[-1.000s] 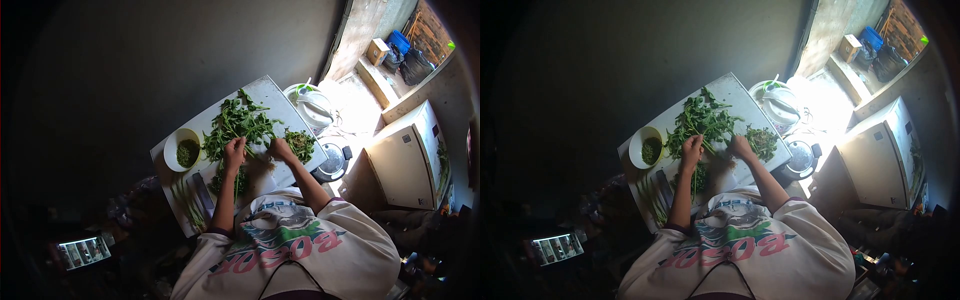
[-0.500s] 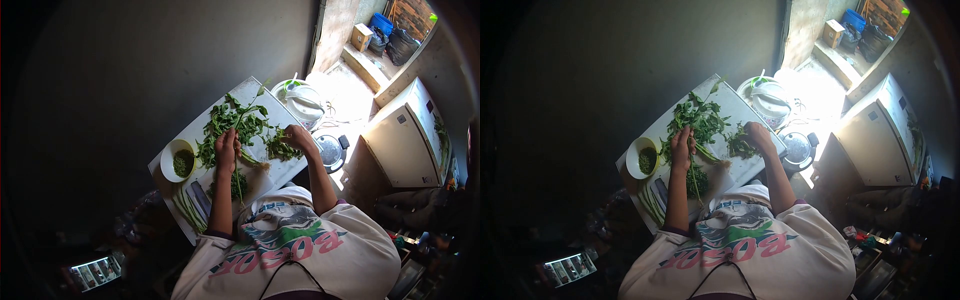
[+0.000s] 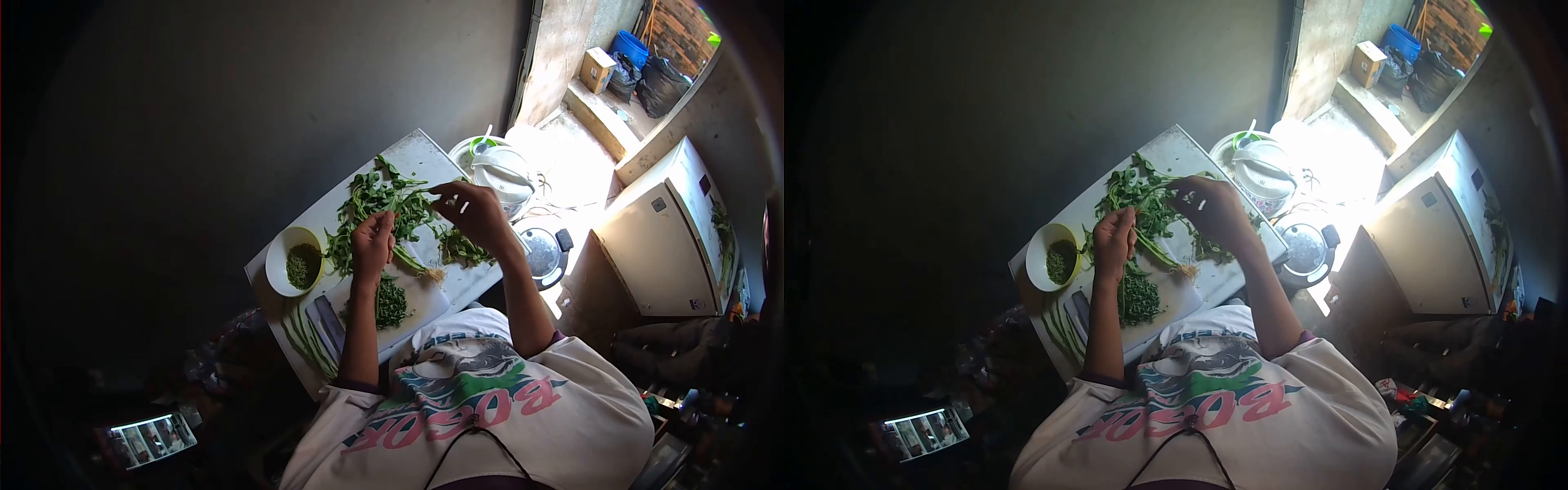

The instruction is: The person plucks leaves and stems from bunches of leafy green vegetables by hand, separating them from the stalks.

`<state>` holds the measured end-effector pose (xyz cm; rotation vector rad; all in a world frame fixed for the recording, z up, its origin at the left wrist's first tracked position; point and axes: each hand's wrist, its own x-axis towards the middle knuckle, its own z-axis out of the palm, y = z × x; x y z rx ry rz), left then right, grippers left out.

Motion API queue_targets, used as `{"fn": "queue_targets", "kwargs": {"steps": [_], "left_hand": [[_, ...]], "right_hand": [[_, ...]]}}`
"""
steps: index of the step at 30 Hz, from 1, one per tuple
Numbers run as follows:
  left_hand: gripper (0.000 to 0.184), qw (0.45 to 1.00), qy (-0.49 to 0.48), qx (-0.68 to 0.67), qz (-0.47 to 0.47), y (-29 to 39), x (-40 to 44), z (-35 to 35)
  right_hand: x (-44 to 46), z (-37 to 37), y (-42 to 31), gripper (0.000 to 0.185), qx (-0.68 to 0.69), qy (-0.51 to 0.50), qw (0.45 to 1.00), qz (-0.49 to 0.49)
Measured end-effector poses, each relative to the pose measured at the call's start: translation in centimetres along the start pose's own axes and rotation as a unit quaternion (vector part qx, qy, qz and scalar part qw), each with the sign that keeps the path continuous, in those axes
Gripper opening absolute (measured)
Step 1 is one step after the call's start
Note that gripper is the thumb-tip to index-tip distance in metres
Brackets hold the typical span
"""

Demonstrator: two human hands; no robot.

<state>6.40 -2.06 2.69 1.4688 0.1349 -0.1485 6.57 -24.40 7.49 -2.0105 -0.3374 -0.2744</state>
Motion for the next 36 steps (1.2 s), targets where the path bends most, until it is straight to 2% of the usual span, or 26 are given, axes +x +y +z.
{"fn": "queue_targets", "kwargs": {"steps": [5,7,11,14,15,16,17,18,20,21,22,24,28,30,32,34,36], "left_hand": [[0.025,0.999,-0.032,0.038,-0.008,0.6,0.1,0.2],[0.021,0.992,-0.050,0.094,0.066,0.6,0.4,0.1],[0.018,0.986,-0.027,0.135,0.093,1.0,0.1,0.0],[0.012,0.978,-0.003,0.171,0.119,0.5,0.3,-0.1],[0.010,0.953,0.007,0.218,0.211,0.5,0.4,-0.1],[0.008,0.916,0.018,0.263,0.301,0.6,0.6,0.0],[0.008,0.917,0.021,0.263,0.300,0.5,0.6,0.0],[0.007,0.899,0.043,0.296,0.320,0.8,0.5,0.3],[0.007,0.880,0.070,0.329,0.335,0.5,0.4,0.3],[0.007,0.865,0.084,0.343,0.356,0.2,0.6,0.2],[0.007,0.849,0.099,0.357,0.377,-0.1,0.8,0.1],[0.006,0.847,0.105,0.365,0.373,-0.5,0.7,-0.3],[0.006,0.825,0.121,0.385,0.396,-1.0,0.9,-1.3],[0.006,0.836,0.099,0.381,0.382,-1.4,0.4,-1.8],[0.006,0.848,0.077,0.376,0.366,-1.8,-0.5,-1.8],[0.008,0.879,0.053,0.335,0.337,-2.0,-1.5,-0.9],[0.007,0.892,0.072,0.314,0.316,-2.8,-1.1,-1.7]], "right_hand": [[0.2,4.0,1.0,0.017,-0.065,0.029,0.992,-0.101],[0.4,4.8,2.1,0.018,-0.078,-0.044,0.994,-0.057],[0.3,5.7,3.1,0.016,-0.055,-0.053,0.993,-0.088],[0.3,5.8,2.7,0.017,-0.066,-0.051,0.994,-0.075],[0.2,6.1,2.6,0.017,-0.066,-0.052,0.994,-0.075],[0.0,6.6,2.6,0.017,-0.011,-0.037,0.999,-0.018],[-0.1,7.1,2.7,0.017,0.043,-0.024,0.998,0.040],[0.0,7.6,2.7,0.017,0.044,-0.027,0.998,0.040],[0.2,8.7,2.9,0.017,0.245,-0.010,0.939,0.241],[0.3,9.2,3.3,0.020,0.324,-0.019,0.907,0.269],[0.3,9.8,4.0,0.020,0.323,-0.024,0.907,0.268],[0.3,11.0,4.7,0.016,0.400,-0.039,0.857,0.323],[0.5,12.3,4.6,0.016,0.424,-0.042,0.830,0.359],[0.7,13.1,6.4,0.020,0.426,-0.051,0.835,0.344],[2.3,13.1,8.3,0.024,0.376,0.069,0.862,0.332],[4.4,11.3,9.8,0.029,0.361,0.079,0.867,0.335],[6.1,9.7,9.6,0.033,0.267,-0.003,0.903,0.337]]}}
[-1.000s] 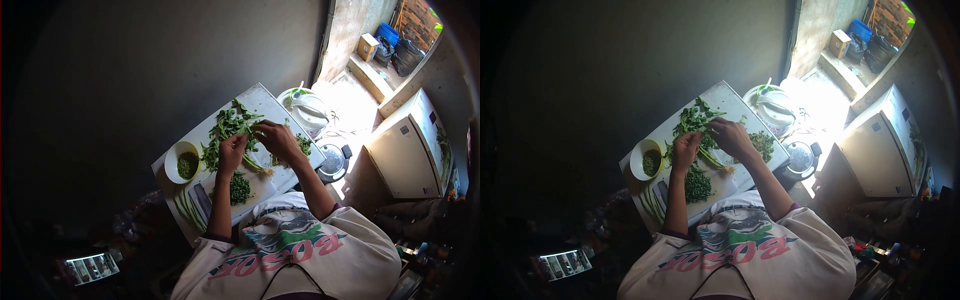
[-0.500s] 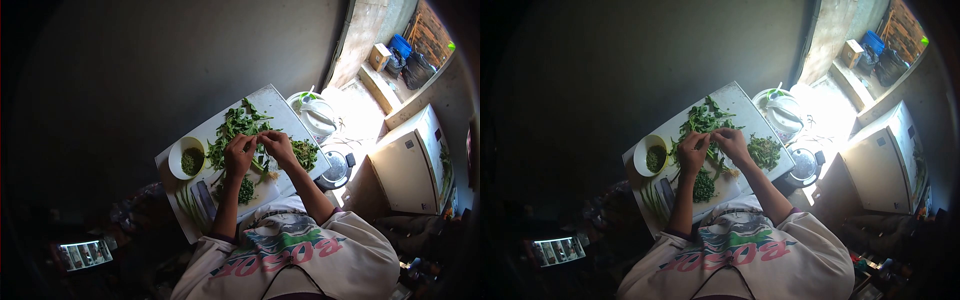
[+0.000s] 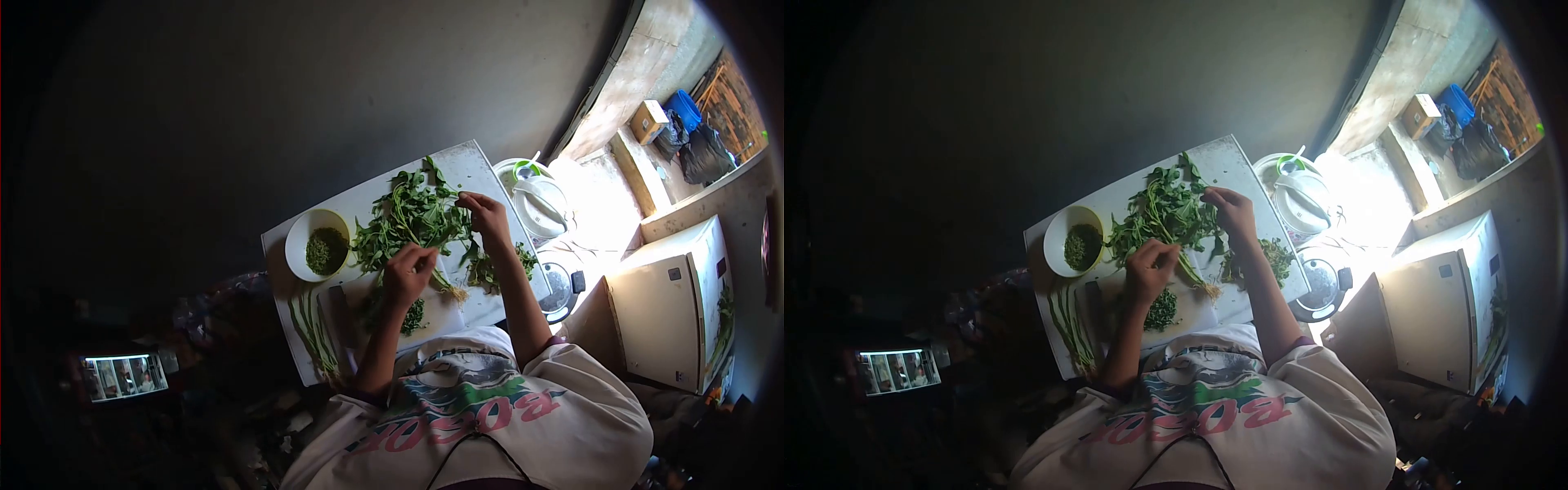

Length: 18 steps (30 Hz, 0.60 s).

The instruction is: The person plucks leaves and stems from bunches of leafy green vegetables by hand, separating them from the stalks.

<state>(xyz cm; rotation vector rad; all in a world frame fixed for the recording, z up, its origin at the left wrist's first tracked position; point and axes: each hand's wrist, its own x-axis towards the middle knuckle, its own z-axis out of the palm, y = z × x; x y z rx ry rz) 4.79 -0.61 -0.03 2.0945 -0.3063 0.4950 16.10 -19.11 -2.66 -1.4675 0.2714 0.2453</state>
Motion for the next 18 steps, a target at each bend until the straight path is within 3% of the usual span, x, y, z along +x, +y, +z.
{"fn": "queue_targets", "kwargs": {"steps": [3,5,8,10,13,14,16,18], "left_hand": [[0.017,0.990,0.046,-0.044,-0.122,-1.8,0.6,-0.3],[0.019,0.984,0.056,-0.069,-0.155,-2.8,1.2,-0.2],[0.026,0.971,0.069,-0.108,-0.203,-4.8,1.7,-0.4],[0.027,0.865,0.038,-0.333,-0.374,-4.4,2.4,-1.4],[0.026,0.846,0.034,-0.380,-0.372,-4.2,3.0,-2.0],[0.024,0.828,0.038,-0.417,-0.372,-4.2,3.1,-2.2],[0.025,0.819,0.036,-0.438,-0.368,-4.3,2.8,-2.4],[0.026,0.825,0.056,-0.444,-0.346,-4.3,2.5,-2.1]], "right_hand": [[0.5,0.8,-1.1,0.032,-0.077,-0.021,0.994,-0.078],[2.1,2.2,-0.4,0.029,-0.173,0.017,0.963,-0.206],[3.0,3.8,-1.4,0.028,-0.177,0.031,0.961,-0.208],[3.3,4.4,-1.3,0.029,-0.204,0.050,0.946,-0.249],[2.6,4.5,-0.6,0.033,-0.241,0.074,0.926,-0.282],[2.5,4.2,-0.4,0.033,-0.242,0.070,0.926,-0.283],[2.0,3.3,-0.4,0.039,-0.232,-0.118,0.960,-0.106],[0.1,3.5,-0.1,0.037,-0.166,-0.170,0.968,-0.077]]}}
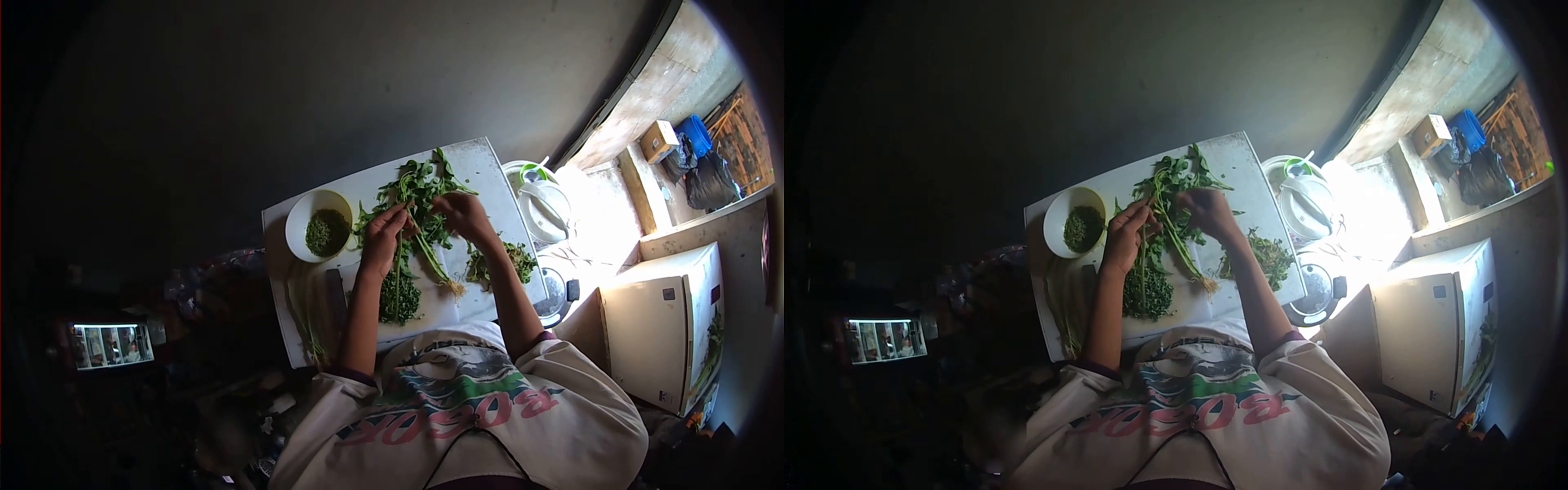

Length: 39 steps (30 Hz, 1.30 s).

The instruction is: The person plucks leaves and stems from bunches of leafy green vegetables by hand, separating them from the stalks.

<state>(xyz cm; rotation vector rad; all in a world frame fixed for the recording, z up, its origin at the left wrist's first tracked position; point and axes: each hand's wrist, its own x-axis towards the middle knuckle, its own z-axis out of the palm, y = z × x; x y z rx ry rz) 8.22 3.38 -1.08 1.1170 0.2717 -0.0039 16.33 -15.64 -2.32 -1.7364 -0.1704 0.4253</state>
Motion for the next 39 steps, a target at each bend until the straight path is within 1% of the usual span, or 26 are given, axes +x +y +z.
{"fn": "queue_targets", "kwargs": {"steps": [2,4,5,6,8,9,11,12,14,18,19,20,22,24,25,27,28,29,31,32,34,35,36,37,38,39], "left_hand": [[0.024,1.000,0.013,-0.003,0.012,-0.5,0.0,-0.8],[0.020,0.999,0.025,0.042,0.015,-0.5,-0.2,-2.1],[0.017,0.999,0.027,0.010,0.026,-0.9,-0.1,-2.6],[0.017,0.999,0.026,0.010,0.026,-0.9,-0.7,-3.0],[0.018,0.997,0.036,-0.068,0.031,-0.5,-1.6,-3.6],[0.017,0.995,0.026,-0.094,0.019,-0.1,-2.4,-4.0],[0.017,0.993,0.044,-0.104,0.019,-0.4,-3.6,-5.3],[0.016,0.991,0.063,-0.113,0.020,-0.5,-4.2,-6.0],[0.017,0.989,0.079,-0.124,0.029,-0.8,-5.5,-7.7],[0.021,0.980,0.128,-0.146,0.048,-2.2,-8.7,-12.1],[0.019,0.974,0.163,-0.148,0.049,-2.4,-9.6,-13.1],[0.018,0.968,0.197,-0.150,0.051,-2.6,-10.4,-14.1],[0.021,0.959,0.213,-0.175,0.063,-4.0,-11.7,-17.3],[0.035,0.951,0.260,-0.150,0.066,-4.9,-13.2,-19.9],[0.035,0.950,0.267,-0.150,0.067,-5.2,-14.2,-20.9],[0.057,0.966,0.250,0.040,0.054,-5.4,-16.2,-22.7],[0.057,0.965,0.253,0.043,0.055,-6.5,-16.8,-24.1],[0.064,0.938,0.308,0.133,0.087,-7.8,-17.2,-25.2],[0.076,0.907,0.344,0.228,0.080,-7.6,-19.1,-26.0],[0.076,0.907,0.344,0.228,0.080,-7.2,-19.9,-26.1],[0.068,0.923,0.333,0.195,0.014,-5.7,-21.5,-25.7],[0.068,0.923,0.332,0.195,0.015,-6.3,-21.7,-26.5],[0.063,0.905,0.332,0.260,0.045,-7.4,-21.6,-27.9],[0.058,0.884,0.330,0.324,0.075,-8.1,-21.5,-28.7],[0.058,0.884,0.326,0.326,0.076,-8.8,-21.5,-29.4],[0.054,0.881,0.321,0.335,0.090,-8.9,-21.6,-29.5]], "right_hand": [[-1.8,1.2,-0.4,0.038,-0.024,-0.169,0.985,-0.003],[-3.7,3.2,-0.1,0.040,-0.009,-0.260,0.965,-0.020],[-4.6,4.4,0.6,0.042,-0.015,-0.273,0.962,-0.020],[-5.6,5.7,0.4,0.036,-0.019,-0.267,0.963,-0.037],[-6.8,8.0,1.6,0.027,-0.032,-0.259,0.963,-0.059],[-7.2,9.1,2.5,0.027,-0.032,-0.259,0.964,-0.059],[-7.9,11.1,3.8,0.023,-0.065,-0.239,0.962,-0.117],[-8.5,11.8,3.7,0.023,-0.065,-0.242,0.961,-0.116],[-9.4,13.5,3.6,0.022,-0.017,-0.280,0.959,-0.043],[-10.9,17.7,4.7,0.024,0.018,-0.338,0.941,-0.025],[-11.5,18.5,4.6,0.027,0.062,-0.367,0.928,0.025],[-12.0,19.5,4.5,0.027,0.059,-0.379,0.923,0.026],[-13.0,21.5,4.1,0.030,0.106,-0.401,0.905,0.092],[-13.5,23.8,5.2,0.032,0.122,-0.422,0.892,0.109],[-13.7,24.8,5.9,0.035,0.140,-0.432,0.882,0.124],[-14.1,27.0,7.0,0.036,0.141,-0.429,0.881,0.139],[-14.1,28.0,7.8,0.038,0.142,-0.420,0.883,0.155],[-13.9,29.1,8.5,0.038,0.143,-0.422,0.882,0.153],[-13.5,31.1,10.2,0.039,0.142,-0.405,0.889,0.160],[-13.2,31.9,10.5,0.039,0.142,-0.405,0.889,0.160],[-12.2,33.6,10.7,0.038,0.035,-0.373,0.918,0.132],[-11.7,34.3,10.8,0.038,0.035,-0.372,0.918,0.132],[-11.1,35.2,11.6,0.037,0.003,-0.360,0.932,0.039],[-10.8,35.8,11.8,0.037,-0.011,-0.351,0.936,-0.008],[-10.5,36.4,11.9,0.037,-0.027,-0.339,0.939,-0.055],[-10.5,36.8,11.7,0.036,0.044,-0.292,0.955,0.025]]}}
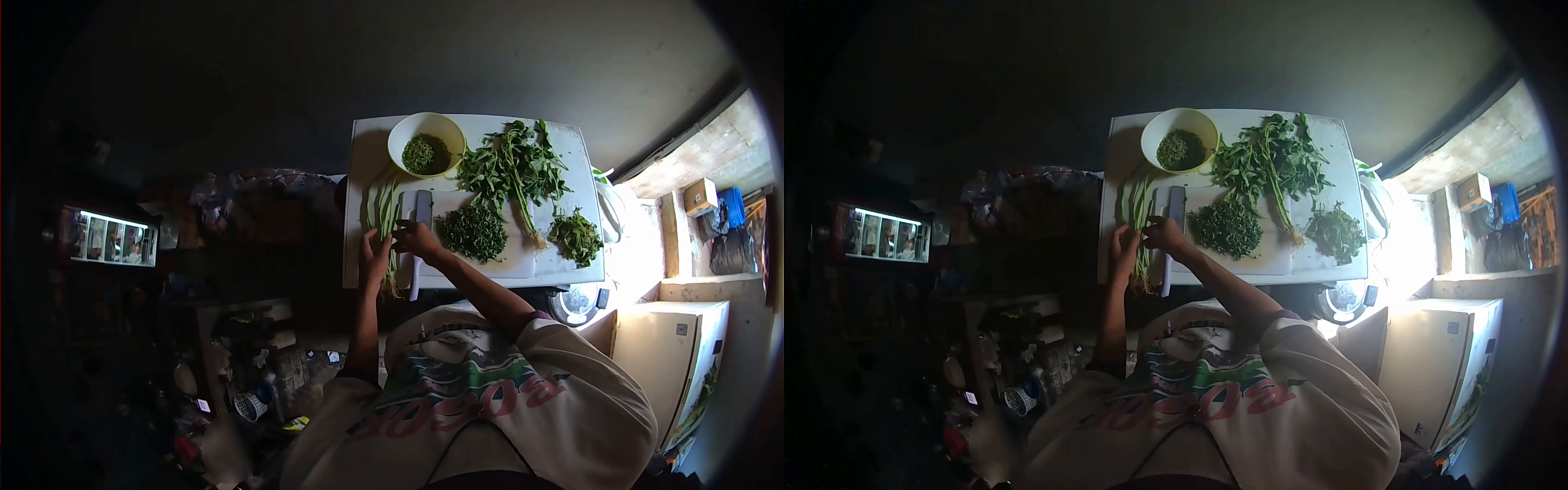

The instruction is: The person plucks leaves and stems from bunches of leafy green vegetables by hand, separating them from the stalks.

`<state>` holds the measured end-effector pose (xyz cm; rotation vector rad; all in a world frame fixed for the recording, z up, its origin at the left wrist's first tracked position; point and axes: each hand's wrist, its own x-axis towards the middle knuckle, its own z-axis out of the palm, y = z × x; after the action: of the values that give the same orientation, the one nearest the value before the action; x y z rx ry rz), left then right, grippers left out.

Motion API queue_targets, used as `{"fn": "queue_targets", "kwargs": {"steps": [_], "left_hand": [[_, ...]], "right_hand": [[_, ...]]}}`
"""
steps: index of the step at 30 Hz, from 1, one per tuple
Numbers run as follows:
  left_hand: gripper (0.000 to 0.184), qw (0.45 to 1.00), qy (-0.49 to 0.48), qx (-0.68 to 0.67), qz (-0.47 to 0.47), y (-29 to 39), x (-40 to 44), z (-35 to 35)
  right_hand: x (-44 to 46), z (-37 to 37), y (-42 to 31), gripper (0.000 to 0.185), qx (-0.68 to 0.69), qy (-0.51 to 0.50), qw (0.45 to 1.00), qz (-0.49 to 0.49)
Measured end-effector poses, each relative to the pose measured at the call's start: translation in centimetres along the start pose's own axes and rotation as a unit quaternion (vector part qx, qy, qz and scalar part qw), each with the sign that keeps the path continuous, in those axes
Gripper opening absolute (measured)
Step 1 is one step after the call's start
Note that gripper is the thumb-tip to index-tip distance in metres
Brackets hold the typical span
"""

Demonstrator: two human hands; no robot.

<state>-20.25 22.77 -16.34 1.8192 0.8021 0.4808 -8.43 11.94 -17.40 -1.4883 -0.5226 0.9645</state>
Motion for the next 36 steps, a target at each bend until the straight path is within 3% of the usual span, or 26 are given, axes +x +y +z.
{"fn": "queue_targets", "kwargs": {"steps": [1,9,11,12,13,15,17,19,21,26,28,29,31,33,36], "left_hand": [[0.049,1.000,-0.001,0.004,0.018,-0.1,0.0,0.0],[0.035,0.990,-0.126,-0.053,-0.021,2.4,-0.1,3.0],[0.033,0.981,-0.164,-0.103,0.022,2.2,0.0,4.9],[0.033,0.979,-0.173,-0.106,0.024,2.4,0.2,5.6],[0.032,0.972,-0.204,-0.115,-0.005,2.8,0.3,6.4],[0.032,0.962,-0.242,-0.125,-0.033,3.8,0.3,7.9],[0.031,0.957,-0.259,-0.128,-0.020,5.0,0.1,9.3],[0.031,0.951,-0.279,-0.132,-0.009,5.7,0.0,10.6],[0.031,0.945,-0.297,-0.134,0.005,6.4,0.1,11.8],[0.031,0.938,-0.324,-0.118,0.030,9.2,-0.3,14.6],[0.032,0.936,-0.330,-0.110,0.049,10.1,-0.5,16.0],[0.032,0.937,-0.327,-0.110,0.054,10.4,-0.6,17.1],[0.035,0.927,-0.342,-0.156,0.009,11.2,-0.4,19.3],[0.037,0.912,-0.362,-0.175,-0.075,12.9,-0.4,21.3],[0.034,0.895,-0.382,-0.218,-0.076,16.1,-0.3,23.6]], "right_hand": [[0.2,0.0,-0.2,0.035,0.092,0.053,0.993,0.053],[-3.3,-7.9,-2.4,0.034,0.147,0.117,0.980,0.070],[-4.8,-11.6,-2.0,0.034,0.074,0.226,0.971,0.032],[-5.3,-14.2,-0.8,0.033,-0.092,0.304,0.948,-0.005],[-6.2,-16.1,-0.6,0.032,-0.256,0.371,0.892,-0.039],[-8.7,-18.7,-0.4,0.025,-0.302,0.492,0.817,-0.018],[-10.9,-20.4,-0.8,0.020,-0.397,0.542,0.740,-0.037],[-11.9,-22.6,1.5,0.024,-0.432,0.521,0.736,-0.016],[-11.7,-23.5,2.7,0.028,-0.421,0.499,0.753,0.088],[-12.3,-24.8,2.7,0.025,-0.391,0.429,0.811,0.077],[-13.2,-25.2,0.7,0.027,-0.169,0.321,0.929,0.074],[-13.5,-25.3,-0.2,0.027,-0.170,0.320,0.930,0.068],[-13.8,-25.1,-2.2,0.028,-0.024,0.319,0.947,0.026],[-14.5,-25.2,-4.7,0.034,-0.019,0.286,0.956,0.059],[-15.4,-24.9,-7.0,0.029,0.002,0.277,0.961,-0.023]]}}
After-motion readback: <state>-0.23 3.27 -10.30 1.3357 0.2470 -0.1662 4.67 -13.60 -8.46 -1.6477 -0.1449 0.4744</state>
